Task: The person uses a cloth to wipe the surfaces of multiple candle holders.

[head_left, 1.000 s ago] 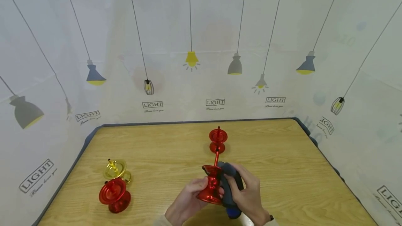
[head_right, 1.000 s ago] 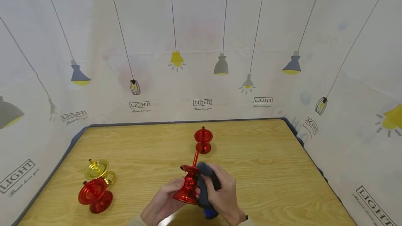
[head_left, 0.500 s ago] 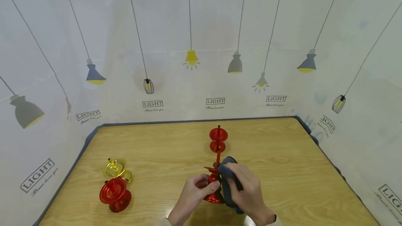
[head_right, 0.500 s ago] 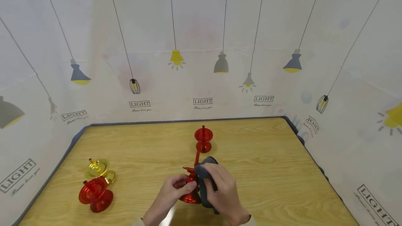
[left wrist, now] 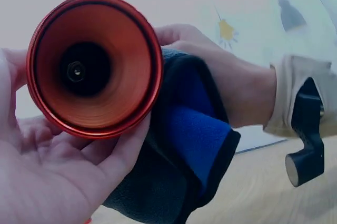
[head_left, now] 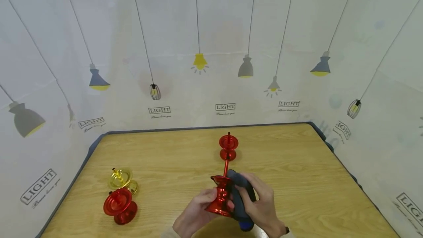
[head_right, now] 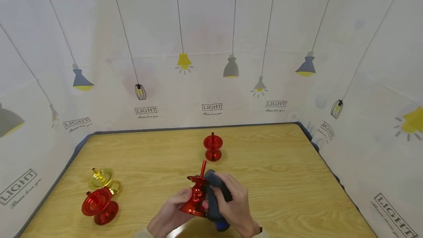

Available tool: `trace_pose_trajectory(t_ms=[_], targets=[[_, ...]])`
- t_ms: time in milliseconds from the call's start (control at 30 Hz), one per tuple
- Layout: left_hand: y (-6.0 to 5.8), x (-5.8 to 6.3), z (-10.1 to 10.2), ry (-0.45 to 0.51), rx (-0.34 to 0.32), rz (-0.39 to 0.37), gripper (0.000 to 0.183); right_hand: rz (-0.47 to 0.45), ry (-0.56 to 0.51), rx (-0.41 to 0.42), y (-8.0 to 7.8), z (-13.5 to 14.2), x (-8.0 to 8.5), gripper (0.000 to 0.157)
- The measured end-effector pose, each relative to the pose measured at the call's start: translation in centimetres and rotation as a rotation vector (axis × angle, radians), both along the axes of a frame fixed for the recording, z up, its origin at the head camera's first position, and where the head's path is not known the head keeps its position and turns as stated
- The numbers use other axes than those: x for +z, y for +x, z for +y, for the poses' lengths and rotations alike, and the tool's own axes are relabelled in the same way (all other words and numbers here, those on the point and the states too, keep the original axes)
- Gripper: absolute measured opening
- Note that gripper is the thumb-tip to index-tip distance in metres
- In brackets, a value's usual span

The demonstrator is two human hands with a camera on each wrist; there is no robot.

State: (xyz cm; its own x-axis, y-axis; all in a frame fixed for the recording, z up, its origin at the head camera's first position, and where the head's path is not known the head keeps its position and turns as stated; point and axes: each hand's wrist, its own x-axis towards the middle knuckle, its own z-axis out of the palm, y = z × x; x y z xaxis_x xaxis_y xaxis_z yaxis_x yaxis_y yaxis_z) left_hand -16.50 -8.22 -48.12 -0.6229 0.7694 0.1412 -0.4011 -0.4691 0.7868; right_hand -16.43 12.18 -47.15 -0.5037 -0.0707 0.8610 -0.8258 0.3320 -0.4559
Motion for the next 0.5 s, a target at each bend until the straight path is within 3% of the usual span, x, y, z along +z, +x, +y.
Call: trace_pose_trajectory(t_ms=[67,167,233,300,400,500], targets=[[0.0,0.0,-0.1,0.022,-0.029,-0.005,0.032,-0.015,-0.006,0.003,0.0,0.1,-0.2,0.048],[-0.1,0.3,-0.4,-0.049,0.049,0.010,0.034,-0.059,-0.028,-0.031,0.0,0.4,-0.3,0.050],[-0.2,0.6,-0.6,-0.141,0.176,0.015,0.036,-0.104,-0.054,-0.061,0.1,0.7,-0.2,0.051],[-0.3,1.0,-0.7,-0.255,0.349,0.056,0.040,-0.153,-0.080,-0.084,0.3,0.9,0.1,0.050],[-0.5,1.5,-0.5,-0.425,0.593,0.122,0.045,-0.232,-0.100,-0.060,0.7,0.8,0.5,0.047],[-0.4,1.6,-0.1,-0.530,0.744,0.197,0.041,-0.289,-0.072,-0.054,1.0,0.2,0.7,0.044]])
